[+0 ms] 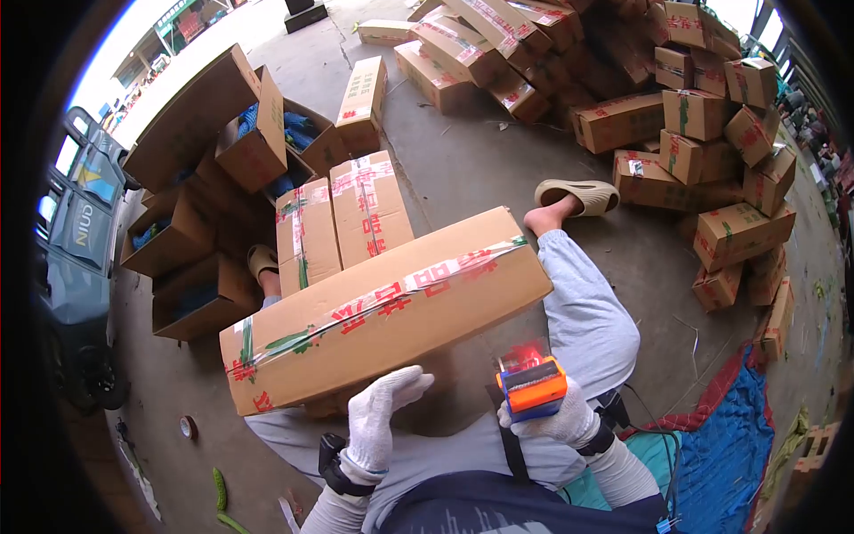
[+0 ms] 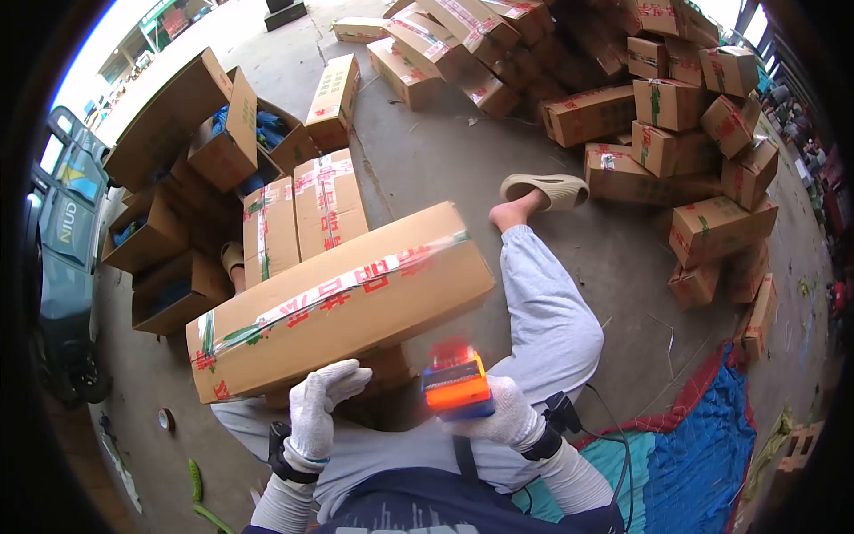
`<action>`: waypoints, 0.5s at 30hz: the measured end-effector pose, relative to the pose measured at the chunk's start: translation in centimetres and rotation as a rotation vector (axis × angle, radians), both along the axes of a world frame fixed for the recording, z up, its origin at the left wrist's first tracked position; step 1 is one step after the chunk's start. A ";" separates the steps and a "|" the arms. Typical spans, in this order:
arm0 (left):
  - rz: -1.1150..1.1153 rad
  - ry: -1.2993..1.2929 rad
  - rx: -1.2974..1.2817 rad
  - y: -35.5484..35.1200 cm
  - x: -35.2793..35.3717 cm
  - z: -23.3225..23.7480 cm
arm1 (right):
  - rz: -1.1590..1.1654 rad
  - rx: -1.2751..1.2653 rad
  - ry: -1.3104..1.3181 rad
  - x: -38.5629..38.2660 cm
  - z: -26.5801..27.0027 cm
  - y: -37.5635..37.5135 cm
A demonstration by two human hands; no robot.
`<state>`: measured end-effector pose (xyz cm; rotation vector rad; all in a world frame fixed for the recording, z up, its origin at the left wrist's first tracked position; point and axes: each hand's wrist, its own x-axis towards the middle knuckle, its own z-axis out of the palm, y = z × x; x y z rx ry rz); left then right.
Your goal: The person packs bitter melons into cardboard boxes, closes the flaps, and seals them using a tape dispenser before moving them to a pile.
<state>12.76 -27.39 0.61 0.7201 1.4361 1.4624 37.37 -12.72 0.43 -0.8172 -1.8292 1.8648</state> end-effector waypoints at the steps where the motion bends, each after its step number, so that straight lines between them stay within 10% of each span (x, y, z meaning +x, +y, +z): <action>1: -0.054 -0.078 0.053 1.6 1.6 1.0 | 0.047 0.022 0.031 0.1 -0.3 0.0; 6: -0.499 -0.229 -0.114 8.3 4.7 4.9 | 0.133 0.158 -0.043 1.3 0.2 -0.4; 15: -0.064 0.409 0.248 15.3 3.4 7.0 | 0.003 -0.063 -0.072 2.6 0.8 0.8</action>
